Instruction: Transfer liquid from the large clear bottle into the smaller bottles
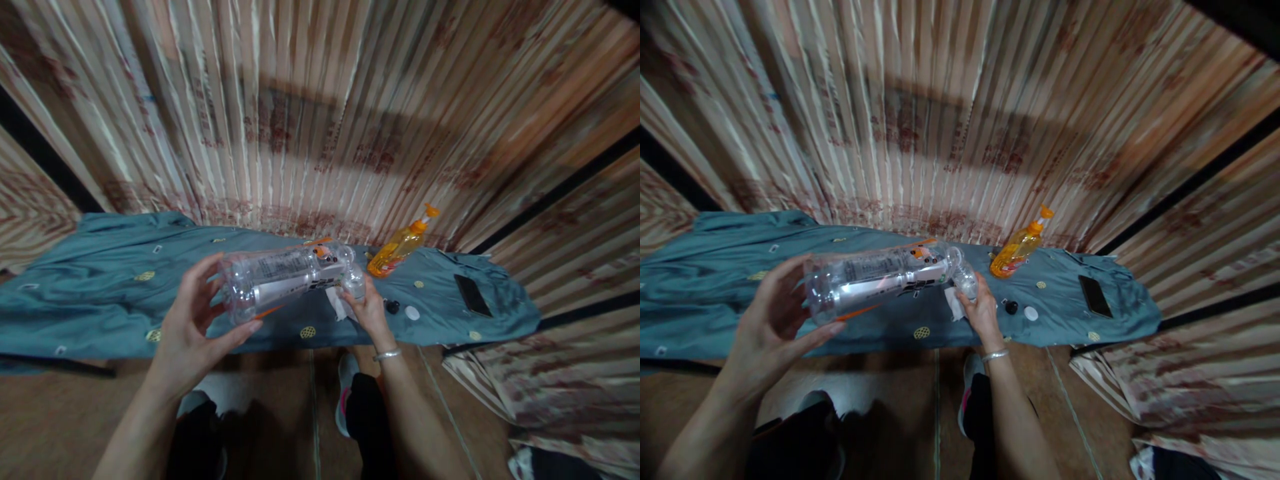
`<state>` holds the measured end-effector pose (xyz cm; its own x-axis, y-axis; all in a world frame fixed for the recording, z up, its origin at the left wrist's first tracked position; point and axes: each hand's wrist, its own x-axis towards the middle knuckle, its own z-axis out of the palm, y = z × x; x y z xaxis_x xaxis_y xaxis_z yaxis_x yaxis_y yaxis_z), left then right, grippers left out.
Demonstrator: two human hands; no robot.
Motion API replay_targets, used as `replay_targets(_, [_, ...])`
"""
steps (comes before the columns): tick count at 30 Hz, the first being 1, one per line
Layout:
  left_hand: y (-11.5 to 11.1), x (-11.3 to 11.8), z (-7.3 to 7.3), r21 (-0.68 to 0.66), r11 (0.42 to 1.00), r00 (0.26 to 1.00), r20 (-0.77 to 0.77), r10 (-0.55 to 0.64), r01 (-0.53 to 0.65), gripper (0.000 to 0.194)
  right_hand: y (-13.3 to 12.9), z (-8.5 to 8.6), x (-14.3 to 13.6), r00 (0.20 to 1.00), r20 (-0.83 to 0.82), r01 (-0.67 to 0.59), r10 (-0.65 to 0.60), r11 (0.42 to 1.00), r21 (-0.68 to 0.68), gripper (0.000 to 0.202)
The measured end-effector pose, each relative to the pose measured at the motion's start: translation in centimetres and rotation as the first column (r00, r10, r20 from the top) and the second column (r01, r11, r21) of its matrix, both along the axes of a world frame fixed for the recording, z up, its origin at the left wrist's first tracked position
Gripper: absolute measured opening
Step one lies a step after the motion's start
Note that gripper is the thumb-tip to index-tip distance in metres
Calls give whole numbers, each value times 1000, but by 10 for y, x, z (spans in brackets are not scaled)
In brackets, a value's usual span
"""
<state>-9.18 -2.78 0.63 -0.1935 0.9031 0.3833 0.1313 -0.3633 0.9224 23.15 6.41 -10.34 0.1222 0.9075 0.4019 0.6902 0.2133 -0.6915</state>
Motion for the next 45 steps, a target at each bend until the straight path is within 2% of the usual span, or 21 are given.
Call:
replay_targets(12, [-1, -1, 5, 1, 1000, 1000, -11, -7, 7, 93, -1, 3, -1, 1000, 8, 4, -4, 1000, -18, 63])
replay_targets(21, [1, -1, 2, 36, 999, 1000, 1, -27, 27, 90, 0, 1, 0, 999, 35, -15, 15, 1000, 2, 64])
replay_targets(28, [0, -2, 0, 15, 1000, 999, -31, 14, -13, 94, 0, 0, 0, 998, 57, -10, 9, 1000, 12, 65])
replay_targets(45, [-2, -4, 3, 1, 1000, 997, -82, -1, 1, 95, -1, 2, -1, 998, 59, -22, 22, 1000, -1, 64])
